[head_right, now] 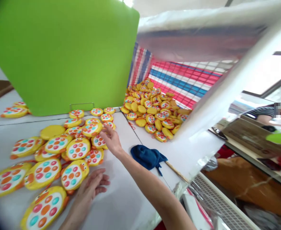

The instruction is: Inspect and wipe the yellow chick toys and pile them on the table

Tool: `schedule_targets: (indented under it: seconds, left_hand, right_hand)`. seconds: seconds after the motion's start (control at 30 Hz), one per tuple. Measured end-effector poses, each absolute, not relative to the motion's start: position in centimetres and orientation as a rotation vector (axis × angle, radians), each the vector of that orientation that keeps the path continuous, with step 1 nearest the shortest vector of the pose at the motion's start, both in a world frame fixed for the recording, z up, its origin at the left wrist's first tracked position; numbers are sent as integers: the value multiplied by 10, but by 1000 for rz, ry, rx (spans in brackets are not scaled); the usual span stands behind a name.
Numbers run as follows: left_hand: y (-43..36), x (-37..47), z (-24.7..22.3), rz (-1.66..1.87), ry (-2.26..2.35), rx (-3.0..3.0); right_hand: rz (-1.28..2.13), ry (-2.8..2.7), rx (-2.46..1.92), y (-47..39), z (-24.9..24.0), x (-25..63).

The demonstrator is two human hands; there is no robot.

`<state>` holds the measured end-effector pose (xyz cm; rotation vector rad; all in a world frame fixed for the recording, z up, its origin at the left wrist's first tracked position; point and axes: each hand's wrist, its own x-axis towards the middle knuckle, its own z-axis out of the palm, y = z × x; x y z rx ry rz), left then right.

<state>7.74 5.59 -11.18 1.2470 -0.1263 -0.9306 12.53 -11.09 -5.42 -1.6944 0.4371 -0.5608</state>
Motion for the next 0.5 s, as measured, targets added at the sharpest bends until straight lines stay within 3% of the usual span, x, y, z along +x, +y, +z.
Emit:
schedule_targets:
  seconds: [0.1,0.33,0.5]
  left_hand:
    - [56,78,-110,-938,-82,1268]
    - [55,79,-109,-950,-89,1344]
    - [59,82,-113,-956,-88,1346]
  right_hand:
    - [-639,517,-2070,-146,-60,112]
    - [-832,1247,-2271,-279,-79,36]
    - [-850,1551,-2389,-327,-77,9]
